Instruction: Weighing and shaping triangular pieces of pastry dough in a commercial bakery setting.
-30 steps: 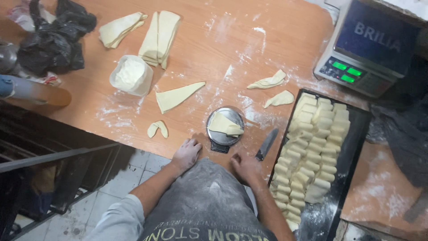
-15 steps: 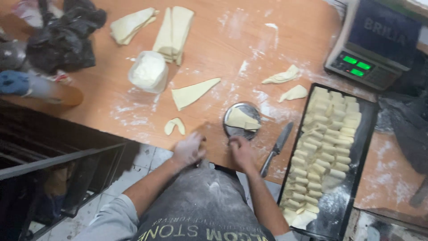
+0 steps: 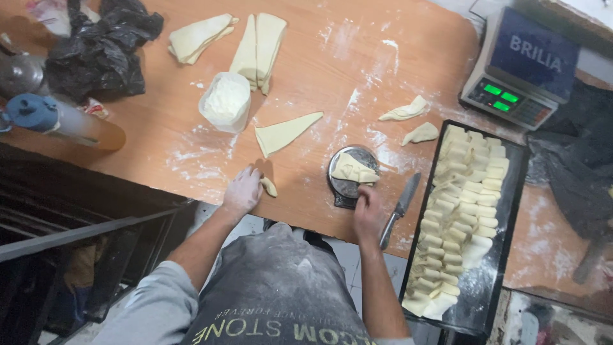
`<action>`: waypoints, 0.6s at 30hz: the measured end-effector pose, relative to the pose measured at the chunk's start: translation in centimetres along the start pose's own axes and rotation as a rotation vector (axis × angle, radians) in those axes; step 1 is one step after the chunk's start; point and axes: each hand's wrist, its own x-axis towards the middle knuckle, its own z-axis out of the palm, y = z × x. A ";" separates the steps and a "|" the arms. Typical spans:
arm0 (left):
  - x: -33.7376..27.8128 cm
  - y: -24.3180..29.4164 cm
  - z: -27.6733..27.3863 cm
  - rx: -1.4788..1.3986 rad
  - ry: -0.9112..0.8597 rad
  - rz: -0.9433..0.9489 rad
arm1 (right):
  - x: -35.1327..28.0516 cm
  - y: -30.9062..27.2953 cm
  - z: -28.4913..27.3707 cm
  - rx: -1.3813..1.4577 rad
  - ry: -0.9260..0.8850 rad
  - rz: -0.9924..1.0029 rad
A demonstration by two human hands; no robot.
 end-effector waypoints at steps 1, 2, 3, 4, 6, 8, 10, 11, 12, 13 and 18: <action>-0.1 0.3 0.4 -0.004 -0.002 0.011 | -2.0 1.7 0.3 -0.005 0.011 0.002; 0.2 0.6 0.7 -0.129 -0.045 -0.032 | -3.7 3.2 0.8 0.028 -0.122 0.017; 0.4 1.0 1.0 -0.254 -0.090 -0.075 | -5.4 4.9 1.3 0.061 -0.255 0.032; -0.1 1.6 2.0 -0.252 -0.100 -0.064 | -6.7 3.8 1.3 0.061 -0.245 0.042; -1.0 2.8 3.9 -0.774 -0.443 -0.294 | -8.9 1.6 1.6 0.270 -0.487 0.149; -2.5 6.3 3.1 -0.757 -0.504 -0.256 | -9.3 0.6 3.1 0.471 -0.545 0.204; -3.6 8.3 3.5 -0.733 -0.572 -0.212 | -9.5 -0.5 3.2 0.676 -0.589 0.258; -3.9 8.7 4.2 -0.730 -0.483 -0.050 | -9.5 -1.2 2.7 0.517 -0.554 0.242; -4.1 9.1 4.9 -0.729 -0.384 0.109 | -9.1 -1.9 2.0 0.351 -0.525 0.220; -4.1 9.9 3.4 -0.726 -0.389 0.118 | -9.3 -1.6 1.6 0.354 -0.516 0.221; -4.1 12.0 -0.4 -0.431 -0.510 0.183 | -9.4 -1.8 -0.5 0.074 -0.303 -0.213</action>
